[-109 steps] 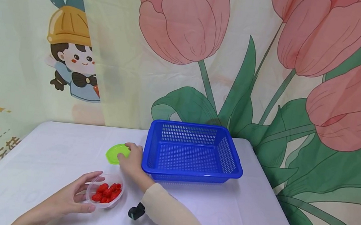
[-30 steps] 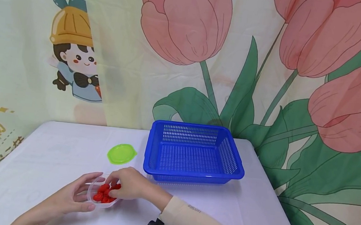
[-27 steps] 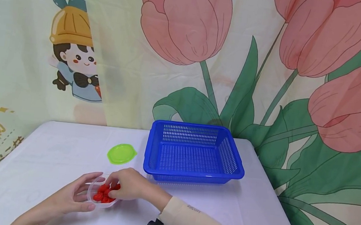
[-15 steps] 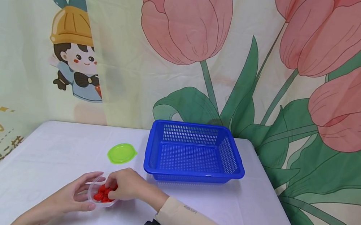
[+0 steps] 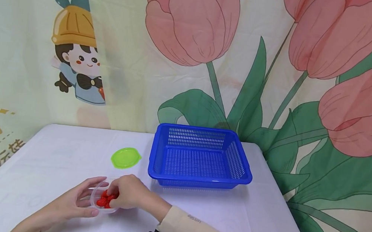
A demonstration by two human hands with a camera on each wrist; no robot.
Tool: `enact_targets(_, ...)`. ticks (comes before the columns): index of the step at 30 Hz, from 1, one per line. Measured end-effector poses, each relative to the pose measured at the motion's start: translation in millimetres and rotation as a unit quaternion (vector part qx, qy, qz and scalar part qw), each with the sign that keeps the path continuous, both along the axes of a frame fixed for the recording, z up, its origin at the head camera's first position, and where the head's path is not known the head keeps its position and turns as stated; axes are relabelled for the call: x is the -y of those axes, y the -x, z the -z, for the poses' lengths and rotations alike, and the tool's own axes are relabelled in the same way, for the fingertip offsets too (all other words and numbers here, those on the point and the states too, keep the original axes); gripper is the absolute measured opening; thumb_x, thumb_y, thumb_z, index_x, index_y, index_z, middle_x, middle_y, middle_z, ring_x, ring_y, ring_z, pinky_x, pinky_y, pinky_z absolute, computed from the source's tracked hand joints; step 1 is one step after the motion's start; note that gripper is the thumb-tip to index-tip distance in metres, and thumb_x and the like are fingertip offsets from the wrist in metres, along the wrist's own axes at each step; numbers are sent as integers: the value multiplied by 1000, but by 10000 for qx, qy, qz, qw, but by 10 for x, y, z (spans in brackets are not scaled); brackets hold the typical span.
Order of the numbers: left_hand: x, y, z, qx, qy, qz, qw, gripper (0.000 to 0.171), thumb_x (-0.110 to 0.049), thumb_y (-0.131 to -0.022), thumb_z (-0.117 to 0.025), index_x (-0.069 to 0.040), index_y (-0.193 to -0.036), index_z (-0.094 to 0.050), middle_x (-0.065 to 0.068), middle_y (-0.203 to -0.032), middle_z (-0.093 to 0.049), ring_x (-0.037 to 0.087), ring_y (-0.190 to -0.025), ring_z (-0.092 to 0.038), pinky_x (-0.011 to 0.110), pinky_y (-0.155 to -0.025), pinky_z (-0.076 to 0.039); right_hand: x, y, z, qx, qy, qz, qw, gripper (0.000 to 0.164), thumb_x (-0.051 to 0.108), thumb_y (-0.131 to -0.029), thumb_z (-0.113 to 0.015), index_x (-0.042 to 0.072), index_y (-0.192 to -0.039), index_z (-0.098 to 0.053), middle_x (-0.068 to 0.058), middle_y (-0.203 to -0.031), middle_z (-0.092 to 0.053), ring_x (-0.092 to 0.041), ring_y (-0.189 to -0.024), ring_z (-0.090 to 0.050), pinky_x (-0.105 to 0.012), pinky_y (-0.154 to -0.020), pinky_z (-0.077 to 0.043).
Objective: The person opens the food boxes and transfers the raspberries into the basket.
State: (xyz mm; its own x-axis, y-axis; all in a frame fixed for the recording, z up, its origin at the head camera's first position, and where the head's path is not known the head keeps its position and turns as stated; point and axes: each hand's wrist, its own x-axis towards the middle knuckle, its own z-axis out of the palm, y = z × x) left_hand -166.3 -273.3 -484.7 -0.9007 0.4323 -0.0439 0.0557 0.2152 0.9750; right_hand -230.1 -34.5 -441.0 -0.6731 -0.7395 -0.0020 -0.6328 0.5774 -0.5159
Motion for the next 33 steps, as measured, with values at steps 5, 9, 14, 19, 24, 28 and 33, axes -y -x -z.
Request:
enact_targets(5, -2, 6, 11, 23, -129, 34, 9999, 92, -7, -93, -80, -9, -166, -24, 30, -166, -30, 4, -130, -63, 22, -100, -55, 27, -17, 15, -244, 78, 89, 9996, 12, 14, -85, -87, 19, -95, -82, 18, -75, -66, 3, -73, -53, -10, -68, -44)
enact_targets(9, -3, 6, 14, -51, -137, 79, 9999, 91, -6, -94, -79, -7, -166, -23, 32, -165, -29, 2, -128, -63, 23, -99, -56, 36, -3, 48, -342, 136, 31, 9993, 11, 15, -86, -87, 20, -94, -83, 19, -74, -67, 4, -72, -53, -10, -67, -43)
enact_targets(14, -1, 7, 5, -159, 36, 20, 9999, 91, -8, -93, -80, -7, -165, -24, 30, -164, -33, 1, -129, -62, 17, -102, -50, 10, 11, 57, -317, 196, -33, 9993, 12, 15, -88, -84, 20, -99, -84, 17, -81, -71, 1, -77, -57, -10, -69, -44)
enact_targets(19, 2, 14, 11, -135, 47, -21, 9999, 91, -8, -93, -80, -7, -165, -25, 27, -164, -35, 4, -132, -61, 15, -103, -49, -39, 28, -5, -455, 224, 71, 9987, 13, 18, -92, -83, 22, -104, -85, 17, -88, -73, -1, -85, -60, -12, -73, -45)
enact_targets(24, 10, 4, 19, -133, 59, -36, 9999, 90, -9, -93, -80, -9, -165, -26, 26, -164, -36, 7, -134, -60, 16, -103, -49, -116, 60, -132, -419, 289, 89, 9987, 15, 19, -95, -81, 22, -109, -85, 17, -95, -75, -4, -94, -63, -13, -75, -46)
enact_targets(28, 9, -1, 14, -87, 80, -38, 9999, 89, -10, -94, -80, -10, -165, -27, 26, -164, -37, 9, -134, -60, 17, -102, -50, -221, 103, -276, -332, 449, -12, 9984, 16, 17, -96, -79, 19, -112, -84, 16, -98, -75, -2, -97, -64, -13, -78, -49)
enact_targets(33, 9, 4, 1, -133, 177, -29, 9998, 88, -11, -94, -80, -12, -164, -28, 25, -164, -38, 31, -141, -56, 18, -102, -51, -378, 213, -516, -605, 751, -222, 9951, 14, 15, -96, -80, 17, -110, -83, 13, -98, -74, 0, -94, -65, -13, -81, -54)
